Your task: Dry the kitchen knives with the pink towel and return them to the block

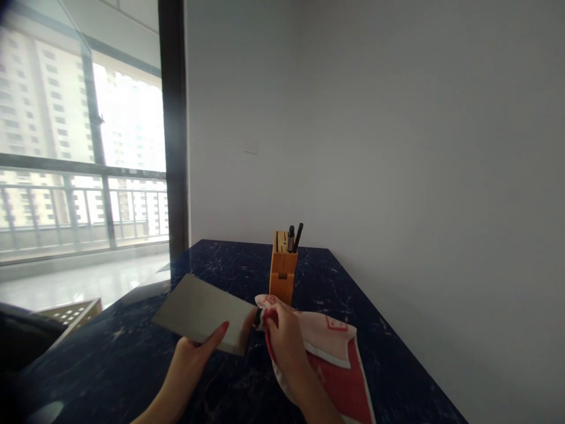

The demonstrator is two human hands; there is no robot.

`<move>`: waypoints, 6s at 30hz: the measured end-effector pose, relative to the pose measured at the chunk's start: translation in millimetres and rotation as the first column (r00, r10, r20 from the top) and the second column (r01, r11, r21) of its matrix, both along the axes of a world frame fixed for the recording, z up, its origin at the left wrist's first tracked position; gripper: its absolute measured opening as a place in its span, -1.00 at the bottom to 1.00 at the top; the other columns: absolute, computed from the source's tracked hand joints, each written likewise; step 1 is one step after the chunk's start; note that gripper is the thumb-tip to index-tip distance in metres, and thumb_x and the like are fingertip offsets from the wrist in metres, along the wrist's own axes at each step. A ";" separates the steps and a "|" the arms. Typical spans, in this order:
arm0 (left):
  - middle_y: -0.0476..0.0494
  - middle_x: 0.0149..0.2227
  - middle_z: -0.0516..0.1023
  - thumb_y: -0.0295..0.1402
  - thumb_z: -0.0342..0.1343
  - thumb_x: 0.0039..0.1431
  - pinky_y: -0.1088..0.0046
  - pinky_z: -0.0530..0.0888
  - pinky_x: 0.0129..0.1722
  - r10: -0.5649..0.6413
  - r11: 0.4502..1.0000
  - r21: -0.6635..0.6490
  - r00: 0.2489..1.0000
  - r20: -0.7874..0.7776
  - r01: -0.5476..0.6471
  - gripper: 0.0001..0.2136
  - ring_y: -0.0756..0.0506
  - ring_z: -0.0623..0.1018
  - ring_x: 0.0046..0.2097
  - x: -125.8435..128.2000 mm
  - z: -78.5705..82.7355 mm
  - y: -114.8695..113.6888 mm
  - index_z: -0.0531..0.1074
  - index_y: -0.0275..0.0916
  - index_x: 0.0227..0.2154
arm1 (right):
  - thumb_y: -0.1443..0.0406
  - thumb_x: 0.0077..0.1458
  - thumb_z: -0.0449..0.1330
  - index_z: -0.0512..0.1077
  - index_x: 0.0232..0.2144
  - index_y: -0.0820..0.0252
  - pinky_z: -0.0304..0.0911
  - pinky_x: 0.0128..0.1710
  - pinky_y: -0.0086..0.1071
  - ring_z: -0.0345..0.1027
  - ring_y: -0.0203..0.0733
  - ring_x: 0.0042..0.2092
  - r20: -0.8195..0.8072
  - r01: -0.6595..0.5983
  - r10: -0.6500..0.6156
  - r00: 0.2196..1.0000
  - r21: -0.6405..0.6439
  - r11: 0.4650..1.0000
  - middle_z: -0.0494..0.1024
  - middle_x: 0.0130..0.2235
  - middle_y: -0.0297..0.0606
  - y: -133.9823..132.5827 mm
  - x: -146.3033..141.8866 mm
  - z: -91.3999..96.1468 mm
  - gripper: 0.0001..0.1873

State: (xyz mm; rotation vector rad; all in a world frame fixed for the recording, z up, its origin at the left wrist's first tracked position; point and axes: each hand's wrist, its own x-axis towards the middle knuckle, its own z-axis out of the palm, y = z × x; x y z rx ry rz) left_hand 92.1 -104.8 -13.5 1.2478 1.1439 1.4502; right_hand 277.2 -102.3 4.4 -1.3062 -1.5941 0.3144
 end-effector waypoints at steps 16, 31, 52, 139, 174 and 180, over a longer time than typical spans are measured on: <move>-0.12 -0.31 0.60 -0.23 0.19 -0.08 0.51 0.42 -0.23 -0.059 0.995 0.081 0.998 -0.026 0.061 -0.71 -0.17 0.53 -0.22 1.6 4.1 -5.1 0.50 -0.35 -0.33 | 0.35 -0.01 0.04 0.30 -0.48 0.15 0.12 -0.08 -0.22 0.26 -0.12 -0.12 0.144 -0.039 0.024 0.989 0.105 0.994 0.43 -0.26 -0.21 -0.6 -13.1 -0.5 -0.94; -0.18 -0.29 0.59 -0.23 0.27 -0.24 0.33 0.45 -0.16 -0.013 0.990 0.138 1.000 0.020 0.010 -0.66 -0.25 0.53 -0.19 8.5 11.7 -7.9 0.53 -0.33 -0.36 | 0.35 -0.08 0.07 0.33 -0.47 0.17 0.22 -0.34 -0.35 0.33 -0.21 -0.39 -0.193 0.008 -0.009 0.981 -0.007 1.000 0.46 -0.42 -0.30 1.4 -6.8 2.8 -0.95; -0.19 -0.39 0.60 -0.32 0.33 -0.27 0.30 0.50 -0.24 -0.057 0.984 -0.136 0.921 0.384 0.118 -0.64 -0.22 0.57 -0.29 5.4 -6.6 7.6 0.46 -0.38 -0.35 | 0.41 0.03 -0.05 0.35 -0.19 0.14 0.15 -0.03 -0.20 0.27 -0.15 -0.07 0.064 -0.002 -0.008 0.998 0.158 0.987 0.42 -0.15 -0.18 12.8 -4.3 -23.7 -0.71; -0.20 -0.35 0.59 -0.16 0.27 -0.33 0.32 0.45 -0.21 0.135 0.984 0.102 0.987 0.081 -0.143 -0.57 -0.25 0.54 -0.24 12.0 -5.4 5.2 0.46 -0.33 -0.36 | 0.45 -0.05 -0.06 0.32 -0.36 0.15 0.22 -0.24 -0.30 0.30 -0.17 -0.23 0.187 0.028 -0.049 0.981 0.113 0.993 0.40 -0.32 -0.26 5.8 3.0 -11.2 -0.77; -0.20 -0.34 0.59 -0.18 0.27 -0.33 0.29 0.44 -0.18 0.118 0.987 0.104 0.992 0.043 -0.122 -0.59 -0.28 0.53 -0.21 10.7 -7.4 6.0 0.47 -0.32 -0.36 | 0.44 -0.09 -0.03 0.33 -0.40 0.14 0.21 -0.29 -0.33 0.30 -0.19 -0.27 0.138 0.011 -0.037 0.990 0.183 0.983 0.42 -0.37 -0.29 5.7 0.8 -12.9 -0.79; -0.22 -0.35 0.59 -0.16 0.28 -0.35 0.28 0.45 -0.20 0.164 0.982 0.075 0.981 0.104 -0.173 -0.54 -0.27 0.54 -0.24 13.3 -15.2 9.7 0.45 -0.35 -0.34 | 0.45 -0.10 -0.03 0.28 -0.45 0.15 0.21 -0.29 -0.32 0.28 -0.20 -0.30 0.216 0.070 -0.099 0.971 0.140 0.988 0.39 -0.37 -0.29 12.2 5.6 -15.6 -0.84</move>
